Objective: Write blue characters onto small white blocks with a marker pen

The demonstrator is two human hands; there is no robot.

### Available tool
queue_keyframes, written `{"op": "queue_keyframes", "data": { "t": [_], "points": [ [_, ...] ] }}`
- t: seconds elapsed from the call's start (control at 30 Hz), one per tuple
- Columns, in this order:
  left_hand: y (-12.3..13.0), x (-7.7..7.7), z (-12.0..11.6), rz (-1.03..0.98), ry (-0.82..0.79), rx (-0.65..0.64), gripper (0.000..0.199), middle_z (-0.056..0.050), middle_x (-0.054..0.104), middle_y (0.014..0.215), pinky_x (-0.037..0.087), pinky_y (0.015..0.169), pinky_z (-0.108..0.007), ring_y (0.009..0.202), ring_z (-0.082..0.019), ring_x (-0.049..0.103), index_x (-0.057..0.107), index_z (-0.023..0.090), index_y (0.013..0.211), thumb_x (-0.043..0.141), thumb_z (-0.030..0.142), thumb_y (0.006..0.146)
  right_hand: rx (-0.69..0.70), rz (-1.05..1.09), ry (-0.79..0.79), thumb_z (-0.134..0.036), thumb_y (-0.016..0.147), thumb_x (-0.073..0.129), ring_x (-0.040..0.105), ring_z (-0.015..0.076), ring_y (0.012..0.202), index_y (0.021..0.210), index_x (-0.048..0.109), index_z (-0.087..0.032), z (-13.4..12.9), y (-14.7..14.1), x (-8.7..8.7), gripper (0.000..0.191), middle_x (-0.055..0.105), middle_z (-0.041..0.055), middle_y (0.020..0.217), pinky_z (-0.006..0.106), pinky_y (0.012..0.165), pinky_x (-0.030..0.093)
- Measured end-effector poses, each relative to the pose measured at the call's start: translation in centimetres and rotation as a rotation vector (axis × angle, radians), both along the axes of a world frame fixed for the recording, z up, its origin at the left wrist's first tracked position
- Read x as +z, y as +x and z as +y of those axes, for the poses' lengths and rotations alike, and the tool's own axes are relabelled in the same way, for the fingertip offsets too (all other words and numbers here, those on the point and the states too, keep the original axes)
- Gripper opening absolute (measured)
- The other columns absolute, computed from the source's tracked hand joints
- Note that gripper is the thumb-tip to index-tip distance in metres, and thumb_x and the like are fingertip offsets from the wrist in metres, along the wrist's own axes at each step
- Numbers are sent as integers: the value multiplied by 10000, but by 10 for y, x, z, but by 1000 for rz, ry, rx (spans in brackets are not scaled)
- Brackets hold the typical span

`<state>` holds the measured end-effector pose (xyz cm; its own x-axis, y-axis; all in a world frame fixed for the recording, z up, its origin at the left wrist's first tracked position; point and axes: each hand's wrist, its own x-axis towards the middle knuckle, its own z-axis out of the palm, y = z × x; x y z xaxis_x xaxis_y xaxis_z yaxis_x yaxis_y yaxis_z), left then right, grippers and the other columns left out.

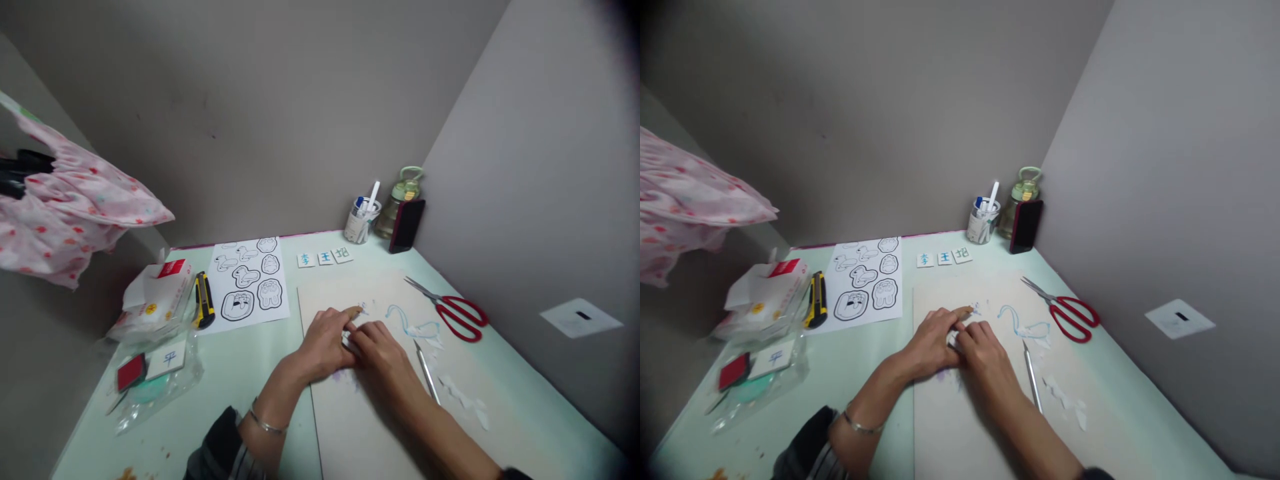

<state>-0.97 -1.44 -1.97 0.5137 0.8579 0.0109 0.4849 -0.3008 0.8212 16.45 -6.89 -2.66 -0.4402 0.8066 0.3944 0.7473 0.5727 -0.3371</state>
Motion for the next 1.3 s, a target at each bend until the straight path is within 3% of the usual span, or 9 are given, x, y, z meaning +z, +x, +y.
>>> {"op": "queue_keyframes", "data": {
  "t": [0.23, 0.47, 0.67, 0.87, 1.03, 1.3],
  "points": [
    [0, -3, 1, -6, 8, -15, 888, 23, 725, 1079, 398, 1024, -397, 1104, -282, 531, 482, 298, 1442, 850, 311, 634, 14, -23, -5, 20, 891, 485, 543, 220, 820, 988, 592, -206, -18, 11, 5, 269, 599, 64, 893, 317, 659, 483],
    [0, 0, 0, 21, 2, 6, 888, -34, 673, 1177, 405, 1014, -410, 1100, -297, 536, 481, 280, 1450, 842, 322, 640, -23, -41, -7, -5, 867, 541, 550, 239, 859, 1122, 594, -213, -1, 1, 6, 333, 618, 72, 929, 346, 700, 506],
    [-1, 2, 0, 0, -1, -31, 847, 19, 725, 1098, 376, 1041, -393, 1126, -279, 526, 478, 287, 1442, 838, 313, 676, -3, -54, -32, 38, 867, 457, 571, 230, 922, 1119, 577, -230, -21, 14, 4, 387, 637, 89, 1034, 331, 704, 525],
    [0, 1, -1, 25, -2, 13, 887, -43, 672, 1165, 407, 998, -410, 1094, -304, 530, 497, 262, 1437, 857, 320, 629, -41, -88, -54, 41, 848, 500, 555, 241, 914, 1152, 575, -212, -1, 2, 7, 404, 609, 84, 990, 347, 709, 521],
    [0, 2, 0, 9, -10, -13, 901, 15, 714, 1103, 396, 1015, -397, 1111, -287, 521, 476, 305, 1444, 858, 295, 628, -42, -114, -72, 66, 832, 486, 545, 230, 831, 958, 593, -209, -18, 13, 5, 321, 590, 67, 926, 335, 656, 486],
    [0, 3, 0, 33, -17, 3, 886, -39, 665, 1170, 405, 1005, -418, 1103, -306, 527, 495, 273, 1438, 850, 324, 628, -30, -94, -31, 57, 829, 525, 549, 251, 946, 1115, 584, -212, 4, 3, 1, 396, 611, 82, 1000, 347, 742, 514]
  ]
}}
